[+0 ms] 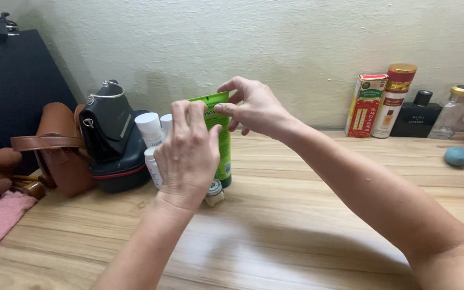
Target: Organizing various cosmetic and personal care products on a tabletop, including interaction with plush toys.
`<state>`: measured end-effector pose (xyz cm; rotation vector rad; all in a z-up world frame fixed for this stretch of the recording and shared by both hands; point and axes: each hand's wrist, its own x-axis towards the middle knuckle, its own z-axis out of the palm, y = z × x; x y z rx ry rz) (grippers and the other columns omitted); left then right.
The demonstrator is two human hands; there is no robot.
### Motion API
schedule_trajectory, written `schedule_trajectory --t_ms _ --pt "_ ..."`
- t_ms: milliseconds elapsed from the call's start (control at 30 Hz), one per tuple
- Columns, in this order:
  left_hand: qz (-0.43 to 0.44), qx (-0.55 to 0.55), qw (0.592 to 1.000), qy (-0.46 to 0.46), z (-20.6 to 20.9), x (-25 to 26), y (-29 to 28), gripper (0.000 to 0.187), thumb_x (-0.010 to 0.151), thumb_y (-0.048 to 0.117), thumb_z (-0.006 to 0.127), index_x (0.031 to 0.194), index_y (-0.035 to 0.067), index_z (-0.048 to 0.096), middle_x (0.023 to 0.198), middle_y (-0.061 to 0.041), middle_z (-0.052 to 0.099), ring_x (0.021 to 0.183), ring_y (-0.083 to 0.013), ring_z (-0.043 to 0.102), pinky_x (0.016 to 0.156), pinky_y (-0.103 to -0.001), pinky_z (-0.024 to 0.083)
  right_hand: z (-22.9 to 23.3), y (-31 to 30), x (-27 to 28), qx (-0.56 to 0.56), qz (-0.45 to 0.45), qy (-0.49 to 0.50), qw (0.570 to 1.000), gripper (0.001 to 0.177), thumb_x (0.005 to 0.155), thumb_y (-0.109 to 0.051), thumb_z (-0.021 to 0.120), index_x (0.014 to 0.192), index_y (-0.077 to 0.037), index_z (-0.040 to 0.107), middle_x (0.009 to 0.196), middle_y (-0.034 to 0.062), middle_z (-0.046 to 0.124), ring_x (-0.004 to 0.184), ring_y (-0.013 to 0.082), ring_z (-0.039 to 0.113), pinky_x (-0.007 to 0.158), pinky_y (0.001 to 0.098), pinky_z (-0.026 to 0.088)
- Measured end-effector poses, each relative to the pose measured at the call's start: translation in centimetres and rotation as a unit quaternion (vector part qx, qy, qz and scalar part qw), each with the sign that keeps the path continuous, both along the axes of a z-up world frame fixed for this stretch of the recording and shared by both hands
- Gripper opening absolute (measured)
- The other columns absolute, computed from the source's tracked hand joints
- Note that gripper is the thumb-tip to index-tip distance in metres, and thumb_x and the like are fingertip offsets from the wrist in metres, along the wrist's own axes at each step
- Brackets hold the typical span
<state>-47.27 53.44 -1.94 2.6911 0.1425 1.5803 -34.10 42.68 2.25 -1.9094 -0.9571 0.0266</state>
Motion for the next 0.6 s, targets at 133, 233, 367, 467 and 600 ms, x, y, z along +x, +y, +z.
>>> schedule_trajectory --t_ms 133,233,367,467,600 --pt "0.003 -0.004 1.0 0.002 0.5 1.0 0.8 0.047 0.084 0.021 0.081 0.123 0.004 0.06 0.122 -0.014 0.052 0.102 -0.0298 0.07 0.065 -0.041 0.06 -2.2 0.9 2.4 0.05 0.05 0.062 0.996 0.032 0.094 -0.021 0.07 0.122 -0.006 0.062 0.095 0.0076 0.075 0.067 0.0098 0.072 0.049 0.0259 0.058" --pt "-0.001 -0.005 1.0 0.027 0.6 2.3 0.5 0.045 0.085 0.021 0.081 0.123 0.008 0.061 0.125 -0.012 0.052 0.103 -0.0303 0.07 0.067 -0.045 0.059 -2.5 0.5 3.4 0.089 0.095 0.096 0.987 0.022 0.098 -0.019 0.067 0.113 -0.003 0.063 0.087 0.007 0.072 0.065 0.0101 0.07 0.048 0.0259 0.057" --pt "-0.021 -0.005 0.999 0.026 0.7 4.2 -1.2 0.049 0.083 0.022 0.082 0.125 0.008 0.06 0.128 -0.012 0.052 0.106 -0.0323 0.069 0.067 -0.046 0.059 -2.5 -1.5 5.3 0.108 0.124 0.093 0.982 0.017 0.1 -0.015 0.063 0.112 -0.004 0.061 0.082 0.006 0.072 0.065 0.0097 0.07 0.05 0.0255 0.057" --pt "-0.042 -0.017 0.998 0.039 0.5 6.1 -2.8 0.05 0.082 0.021 0.082 0.126 0.009 0.06 0.129 -0.013 0.051 0.105 -0.0331 0.069 0.067 -0.046 0.059 -2.7 -3.6 6.9 0.117 0.131 0.089 0.98 0.015 0.101 -0.013 0.063 0.112 -0.004 0.062 0.082 0.0063 0.072 0.066 0.0096 0.07 0.054 0.0258 0.06" --pt "-0.067 -0.04 0.995 0.067 0.5 8.6 -5.0 0.054 0.085 0.02 0.081 0.131 0.008 0.056 0.135 -0.016 0.047 0.101 -0.0365 0.071 0.066 -0.047 0.06 -2.2 -6.6 9.3 0.111 0.103 0.058 0.987 0.013 0.101 -0.011 0.062 0.112 -0.004 0.062 0.082 0.0056 0.073 0.066 0.0091 0.07 0.056 0.0254 0.062"
